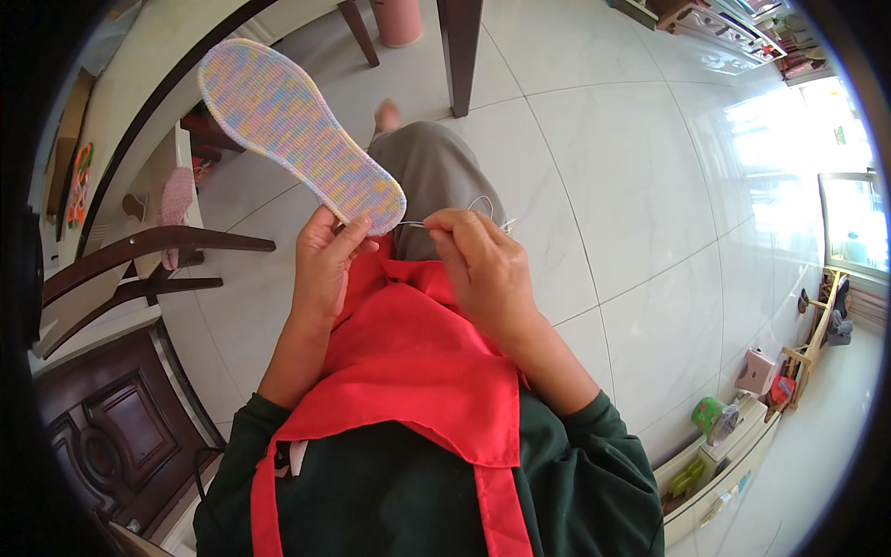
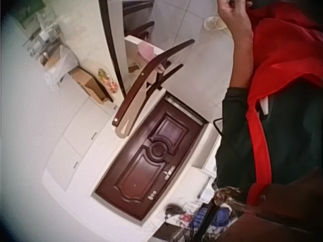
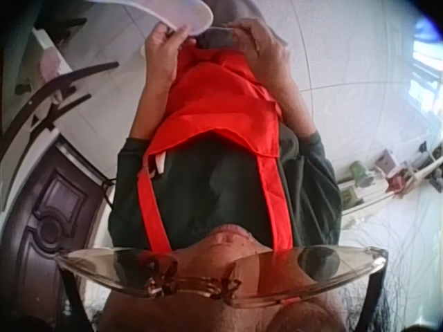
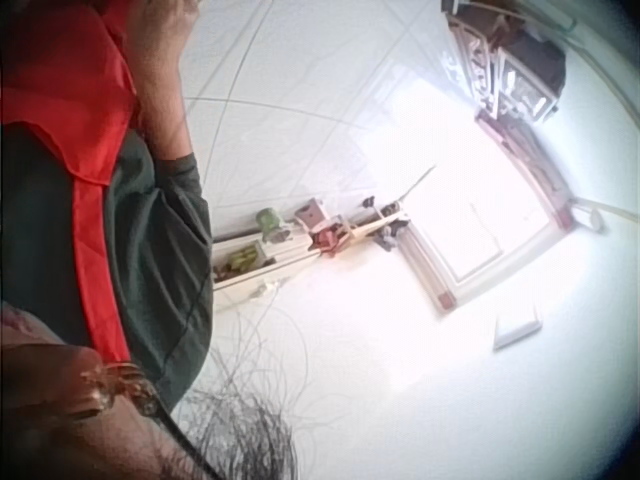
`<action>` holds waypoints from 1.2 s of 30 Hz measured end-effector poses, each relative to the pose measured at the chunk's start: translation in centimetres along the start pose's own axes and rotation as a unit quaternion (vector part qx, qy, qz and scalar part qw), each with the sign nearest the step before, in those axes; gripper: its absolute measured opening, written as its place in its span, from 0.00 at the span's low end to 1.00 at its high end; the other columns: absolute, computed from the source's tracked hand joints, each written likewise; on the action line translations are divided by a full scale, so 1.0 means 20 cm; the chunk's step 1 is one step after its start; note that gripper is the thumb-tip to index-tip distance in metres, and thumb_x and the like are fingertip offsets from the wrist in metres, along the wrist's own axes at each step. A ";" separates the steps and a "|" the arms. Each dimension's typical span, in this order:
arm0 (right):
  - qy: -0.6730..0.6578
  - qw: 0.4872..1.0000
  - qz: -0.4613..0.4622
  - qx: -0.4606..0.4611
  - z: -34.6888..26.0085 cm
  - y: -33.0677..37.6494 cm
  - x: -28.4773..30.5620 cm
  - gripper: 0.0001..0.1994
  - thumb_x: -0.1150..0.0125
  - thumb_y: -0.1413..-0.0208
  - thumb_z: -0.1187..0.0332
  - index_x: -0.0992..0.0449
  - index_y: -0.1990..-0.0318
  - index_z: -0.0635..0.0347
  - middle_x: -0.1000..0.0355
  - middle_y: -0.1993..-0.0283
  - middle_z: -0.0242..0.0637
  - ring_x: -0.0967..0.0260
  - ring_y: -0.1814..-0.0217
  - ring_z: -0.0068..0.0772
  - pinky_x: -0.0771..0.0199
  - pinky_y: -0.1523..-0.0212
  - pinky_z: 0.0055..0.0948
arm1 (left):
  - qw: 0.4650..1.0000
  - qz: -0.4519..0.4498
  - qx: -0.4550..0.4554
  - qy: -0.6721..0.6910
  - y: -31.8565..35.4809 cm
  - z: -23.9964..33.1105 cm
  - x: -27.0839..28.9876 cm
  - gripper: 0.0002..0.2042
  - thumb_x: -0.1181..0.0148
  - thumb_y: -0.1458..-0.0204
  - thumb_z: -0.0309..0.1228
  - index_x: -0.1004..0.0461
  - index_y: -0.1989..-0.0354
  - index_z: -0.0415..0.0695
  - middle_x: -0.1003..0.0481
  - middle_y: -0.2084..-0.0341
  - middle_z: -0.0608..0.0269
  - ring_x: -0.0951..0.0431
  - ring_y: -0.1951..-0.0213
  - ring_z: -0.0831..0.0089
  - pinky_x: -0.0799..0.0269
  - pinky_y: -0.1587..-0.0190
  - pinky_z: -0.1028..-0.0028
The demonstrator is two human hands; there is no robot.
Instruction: The person sews a colorful slipper sole using a needle and thread. They hold the sole in their left hand and repeatedly pass the needle through the edge while pulling the thread with their right hand.
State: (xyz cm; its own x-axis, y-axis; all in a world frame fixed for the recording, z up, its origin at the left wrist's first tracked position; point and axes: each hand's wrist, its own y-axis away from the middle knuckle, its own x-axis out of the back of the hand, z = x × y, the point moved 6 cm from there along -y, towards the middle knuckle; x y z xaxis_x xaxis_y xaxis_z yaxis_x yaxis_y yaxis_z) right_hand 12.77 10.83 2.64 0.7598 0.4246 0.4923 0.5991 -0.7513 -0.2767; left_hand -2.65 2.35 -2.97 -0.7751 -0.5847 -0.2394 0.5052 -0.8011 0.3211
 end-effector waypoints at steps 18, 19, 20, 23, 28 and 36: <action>0.162 0.976 0.054 0.135 -0.04 -0.03 -0.07 0.07 0.36 0.59 0.75 0.24 0.70 0.53 0.37 0.70 0.28 0.36 0.69 0.28 0.41 0.60 0.27 | 0.999 -0.001 -0.028 0.020 0.02 0.01 -0.01 0.13 0.45 0.46 0.25 0.30 0.52 0.38 0.25 0.63 0.64 0.26 0.64 0.82 0.27 0.66 0.81; 0.162 0.976 0.055 0.135 -0.05 -0.03 -0.07 0.07 0.37 0.60 0.75 0.24 0.70 0.52 0.37 0.70 0.28 0.36 0.69 0.28 0.41 0.60 0.27 | 0.999 -0.002 -0.031 0.020 0.02 0.01 -0.01 0.13 0.45 0.46 0.25 0.30 0.52 0.38 0.25 0.63 0.64 0.26 0.64 0.82 0.27 0.66 0.81; 0.163 0.976 0.056 0.135 -0.05 -0.03 -0.07 0.07 0.37 0.60 0.75 0.24 0.70 0.52 0.37 0.70 0.27 0.36 0.69 0.28 0.41 0.60 0.27 | 0.999 -0.004 -0.033 0.021 0.02 0.01 -0.01 0.13 0.45 0.46 0.25 0.30 0.52 0.38 0.25 0.63 0.64 0.26 0.64 0.82 0.27 0.66 0.81; 0.189 0.968 0.059 0.156 -0.06 -0.04 -0.08 0.08 0.39 0.61 0.75 0.24 0.70 0.52 0.37 0.70 0.27 0.35 0.68 0.28 0.40 0.58 0.28 | 0.999 0.003 -0.037 0.013 0.02 0.02 -0.01 0.12 0.45 0.46 0.25 0.30 0.53 0.37 0.25 0.63 0.65 0.26 0.65 0.83 0.27 0.66 0.82; 0.267 0.942 0.032 0.200 -0.10 -0.04 -0.11 0.05 0.43 0.63 0.74 0.27 0.74 0.53 0.40 0.73 0.29 0.36 0.69 0.28 0.40 0.56 0.30 | 0.996 0.011 -0.078 -0.037 0.02 0.01 -0.02 0.08 0.45 0.46 0.23 0.29 0.58 0.37 0.26 0.66 0.65 0.27 0.67 0.83 0.27 0.67 0.81; 0.297 0.930 -0.014 0.216 -0.13 -0.08 -0.15 0.06 0.41 0.61 0.74 0.27 0.72 0.54 0.37 0.73 0.28 0.36 0.71 0.26 0.42 0.55 0.31 | 0.995 0.040 -0.087 -0.023 0.01 0.01 -0.03 0.08 0.45 0.46 0.23 0.29 0.59 0.36 0.26 0.67 0.65 0.27 0.69 0.83 0.26 0.67 0.82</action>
State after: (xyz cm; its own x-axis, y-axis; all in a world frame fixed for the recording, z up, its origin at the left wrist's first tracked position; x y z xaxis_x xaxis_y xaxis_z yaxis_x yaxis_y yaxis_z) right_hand 8.79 9.46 3.68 0.5466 -0.0099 0.8373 0.7592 -0.4160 -0.5006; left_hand -2.11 2.52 -2.46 -0.7442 -0.6443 -0.1761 0.6208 -0.7645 0.1736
